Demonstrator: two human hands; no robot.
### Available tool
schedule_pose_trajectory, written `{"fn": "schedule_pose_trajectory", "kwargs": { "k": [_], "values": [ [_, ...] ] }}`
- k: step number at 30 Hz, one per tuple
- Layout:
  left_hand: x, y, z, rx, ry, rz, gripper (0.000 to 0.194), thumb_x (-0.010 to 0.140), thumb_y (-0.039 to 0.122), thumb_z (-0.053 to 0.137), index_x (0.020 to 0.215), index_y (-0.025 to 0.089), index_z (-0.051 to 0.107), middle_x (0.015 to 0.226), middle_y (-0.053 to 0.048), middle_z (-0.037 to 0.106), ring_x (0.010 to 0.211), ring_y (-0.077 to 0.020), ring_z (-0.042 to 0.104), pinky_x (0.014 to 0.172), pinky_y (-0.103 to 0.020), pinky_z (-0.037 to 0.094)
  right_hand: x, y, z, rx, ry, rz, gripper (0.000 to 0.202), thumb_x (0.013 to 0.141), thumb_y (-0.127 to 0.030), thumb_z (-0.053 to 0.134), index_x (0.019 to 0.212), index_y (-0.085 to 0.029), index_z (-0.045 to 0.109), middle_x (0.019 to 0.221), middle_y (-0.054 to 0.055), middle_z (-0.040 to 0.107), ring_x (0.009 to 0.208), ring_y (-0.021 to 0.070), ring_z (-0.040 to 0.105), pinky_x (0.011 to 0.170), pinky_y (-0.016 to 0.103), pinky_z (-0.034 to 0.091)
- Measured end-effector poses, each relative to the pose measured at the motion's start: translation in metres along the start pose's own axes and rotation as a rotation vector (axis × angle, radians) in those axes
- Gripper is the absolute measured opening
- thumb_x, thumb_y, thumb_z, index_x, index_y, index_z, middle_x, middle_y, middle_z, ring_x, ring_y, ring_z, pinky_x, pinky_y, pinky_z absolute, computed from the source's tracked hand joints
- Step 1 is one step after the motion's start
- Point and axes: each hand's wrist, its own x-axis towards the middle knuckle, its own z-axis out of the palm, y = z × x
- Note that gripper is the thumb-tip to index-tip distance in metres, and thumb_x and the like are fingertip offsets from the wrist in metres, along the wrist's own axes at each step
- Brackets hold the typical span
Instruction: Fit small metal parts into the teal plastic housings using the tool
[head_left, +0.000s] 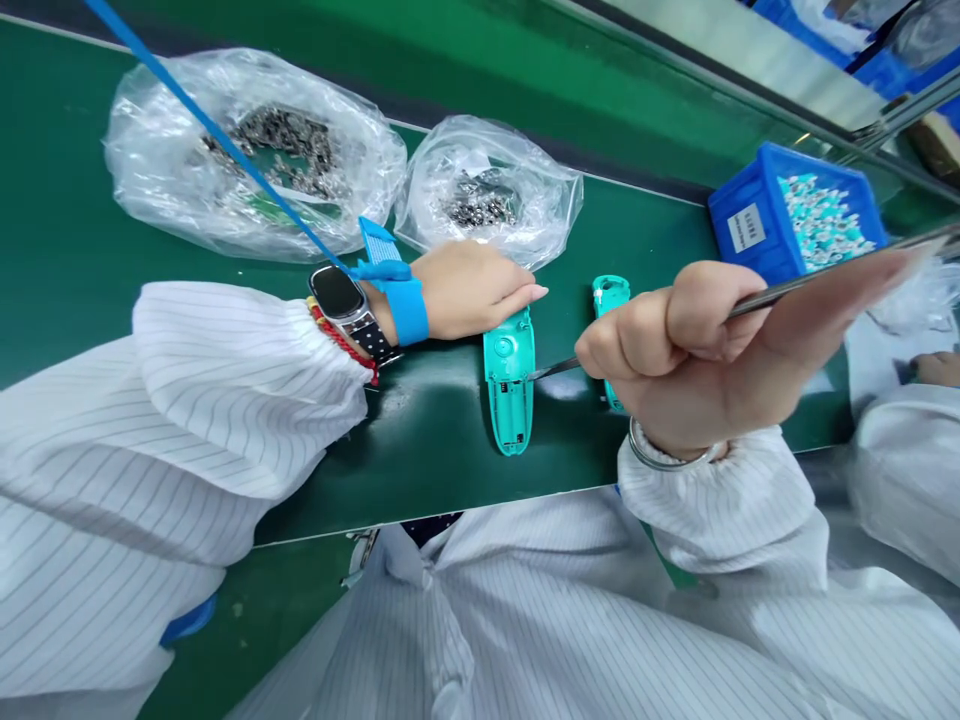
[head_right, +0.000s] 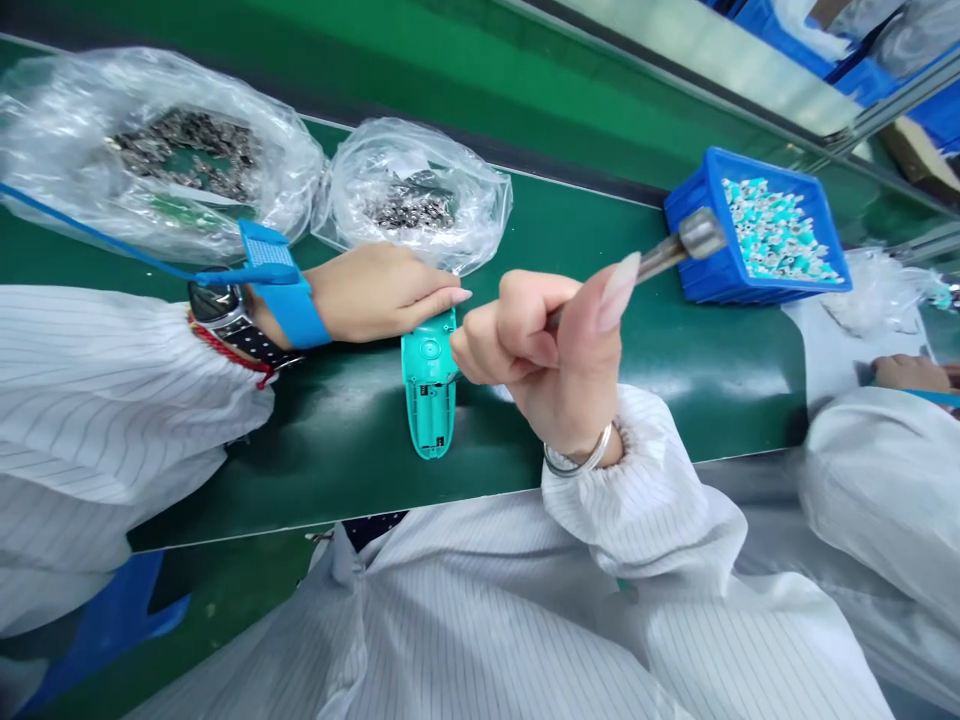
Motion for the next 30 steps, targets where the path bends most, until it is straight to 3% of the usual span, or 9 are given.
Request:
{"fn": "schedule_pose_trajectory", "kwargs": {
  "k": [7,13,19,22,26,30],
  "values": [
    [0.000,0.002,0.000,0.025,0.003,-0.013,0.054,0.100,0.045,0.020,0.082,0.017,0.063,0.067,-0.004,0.056,0.062,-0.0167,0.048,0.058,-0.028,0.019,0.003,0.003,0.007,-0.009,0.052,0.035,0.071,0.076,-0.082,0.039,0.050,-0.022,0.012,0.046,-0.006,0.002,0.040,0.0085,0.008,0.037,0.026,0.019],
    [-0.001,0.005,-0.001,0.040,0.014,-0.005,0.051,0.099,0.043,0.023,0.078,0.018,0.061,0.063,-0.003,0.054,0.058,-0.0174,0.048,0.056,-0.029,0.018,0.003,0.006,0.013,-0.055,0.118,-0.085,0.068,0.085,-0.072,0.039,0.052,-0.020,0.010,0.044,-0.005,0.007,0.037,0.0077,0.009,0.036,0.025,0.020],
    [-0.002,0.009,-0.002,0.095,-0.007,-0.043,0.056,0.100,0.044,0.017,0.087,0.017,0.065,0.069,-0.007,0.059,0.069,-0.0229,0.058,0.057,-0.030,0.018,0.006,0.008,0.019,-0.236,0.278,0.013,0.073,0.075,-0.088,0.022,0.050,-0.020,0.010,0.046,-0.005,0.003,0.038,0.0082,0.003,0.036,0.029,0.017],
    [-0.002,0.010,-0.004,0.104,-0.016,-0.052,0.056,0.100,0.043,0.018,0.090,0.017,0.066,0.072,-0.009,0.062,0.069,-0.0235,0.058,0.057,-0.030,0.019,0.007,0.013,0.021,-0.132,0.250,-0.010,0.074,0.072,-0.089,0.029,0.052,-0.020,0.008,0.043,-0.005,0.003,0.036,0.0083,0.005,0.036,0.028,0.017],
    [-0.002,0.010,-0.004,0.123,-0.020,-0.042,0.056,0.100,0.043,0.018,0.091,0.016,0.067,0.072,-0.009,0.063,0.070,-0.0241,0.059,0.057,-0.030,0.022,0.009,0.015,0.020,0.029,0.126,-0.070,0.071,0.077,-0.072,0.054,0.050,-0.019,0.016,0.042,-0.006,0.009,0.035,0.0064,0.008,0.036,0.027,0.016],
    [-0.002,0.009,0.000,0.144,-0.014,-0.028,0.056,0.101,0.043,0.019,0.094,0.017,0.068,0.072,-0.007,0.061,0.073,-0.0243,0.061,0.059,-0.028,0.028,0.013,0.007,0.019,0.085,0.147,-0.098,0.071,0.082,-0.067,0.051,0.051,-0.017,0.011,0.043,-0.006,0.005,0.034,0.0047,0.006,0.033,0.024,0.013]
  ]
}}
